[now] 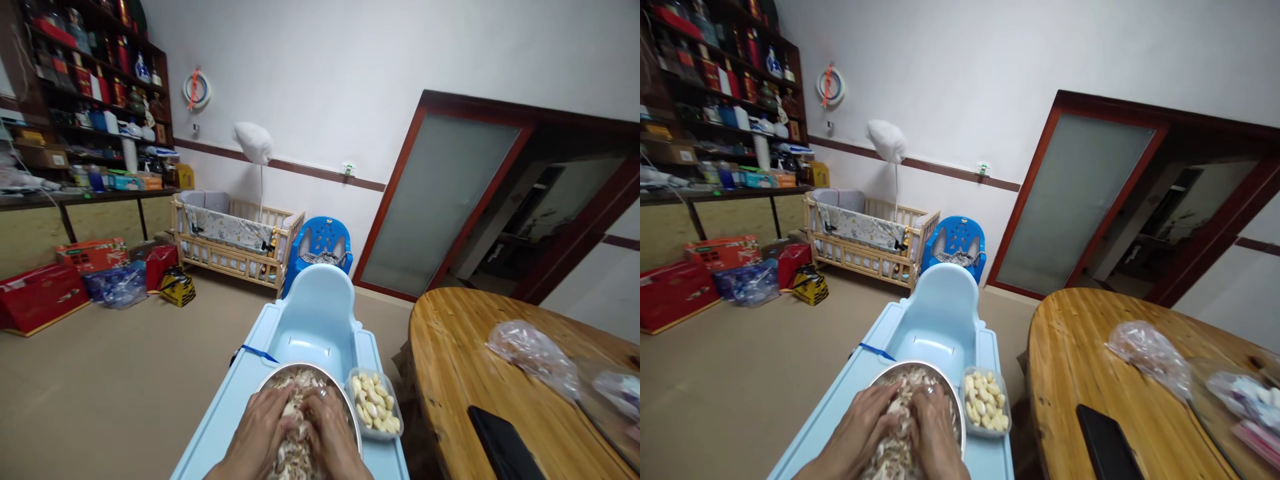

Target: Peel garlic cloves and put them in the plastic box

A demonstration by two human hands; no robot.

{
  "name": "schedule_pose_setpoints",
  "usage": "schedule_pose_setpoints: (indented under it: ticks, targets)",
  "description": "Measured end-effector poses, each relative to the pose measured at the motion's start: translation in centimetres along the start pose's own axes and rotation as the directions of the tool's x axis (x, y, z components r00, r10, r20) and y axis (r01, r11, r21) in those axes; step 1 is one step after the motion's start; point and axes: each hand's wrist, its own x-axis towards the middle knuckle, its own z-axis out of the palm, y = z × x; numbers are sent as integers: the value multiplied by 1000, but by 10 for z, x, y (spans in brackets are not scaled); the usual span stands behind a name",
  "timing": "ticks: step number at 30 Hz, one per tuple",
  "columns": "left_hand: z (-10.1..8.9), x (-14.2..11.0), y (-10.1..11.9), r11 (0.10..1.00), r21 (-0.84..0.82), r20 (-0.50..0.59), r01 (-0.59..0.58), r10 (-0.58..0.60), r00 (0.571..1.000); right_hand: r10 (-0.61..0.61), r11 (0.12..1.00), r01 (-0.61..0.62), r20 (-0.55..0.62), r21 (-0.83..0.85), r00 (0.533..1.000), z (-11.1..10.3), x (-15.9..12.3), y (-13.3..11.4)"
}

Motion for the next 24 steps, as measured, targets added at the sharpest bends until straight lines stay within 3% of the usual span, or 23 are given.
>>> schedule_pose_setpoints:
  ticks: [3,7,14,19,24]
  targets:
    - [-8,12,14,996,29,50,86,-87,995,24,1000,-24,-6,15,1000,1,-1,1]
    - [-15,20,25,994,10,131,111,-111,985,21,999,-20,-32,49,999,-1,-3,5]
    - [-8,20,25,1000,21,29,5,-6,1000,34,995,-14,-197,103,980,-12,-7,4]
    - [-3,19,23,1000,10,-44,13,-12,999,-63,998,58,-207,-30,976,-7,-14,1]
    - [-2,19,22,998,-14,-75,61,-62,995,-54,993,32,-195,-111,979,2,-18,9]
